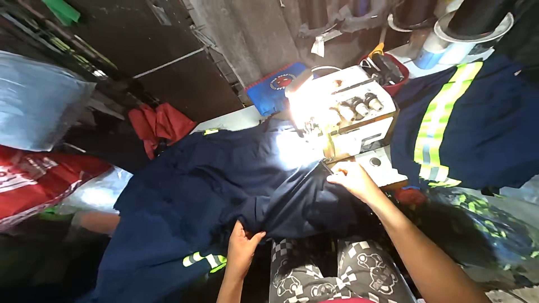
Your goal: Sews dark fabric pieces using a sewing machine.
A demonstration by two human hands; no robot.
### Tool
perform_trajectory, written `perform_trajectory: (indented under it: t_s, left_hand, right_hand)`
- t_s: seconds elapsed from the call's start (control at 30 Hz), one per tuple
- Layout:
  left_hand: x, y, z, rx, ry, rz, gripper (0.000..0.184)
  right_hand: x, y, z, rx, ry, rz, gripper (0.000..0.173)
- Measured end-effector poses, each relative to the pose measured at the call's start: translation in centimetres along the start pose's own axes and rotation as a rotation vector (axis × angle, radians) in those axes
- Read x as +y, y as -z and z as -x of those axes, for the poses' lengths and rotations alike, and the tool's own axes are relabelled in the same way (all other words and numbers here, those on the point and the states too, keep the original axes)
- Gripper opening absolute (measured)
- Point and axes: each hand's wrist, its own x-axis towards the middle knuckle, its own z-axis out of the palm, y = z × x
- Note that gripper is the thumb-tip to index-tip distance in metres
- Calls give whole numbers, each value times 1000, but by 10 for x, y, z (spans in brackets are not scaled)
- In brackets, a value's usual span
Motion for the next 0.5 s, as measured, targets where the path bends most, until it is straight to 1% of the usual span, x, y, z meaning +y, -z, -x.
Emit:
perform_trajectory:
  t_s: [0.1,0.23,0.33,0.5]
  left_hand:
    - [1,1,3,-10,-33,6,72]
    - [9,4,8,20,-60,12,71]
    - [20,6,10,48,-60,1,73]
    - [32,5,3,76,-128,63,71]
  right_hand:
    - [-2,3,10,62,-2,22,19]
    - [-5,-1,19,123,6,-43,16]
    - [-7,-3,16,140,15,-78,16]
    - [-12,-3,-2,191,112,-124,19]
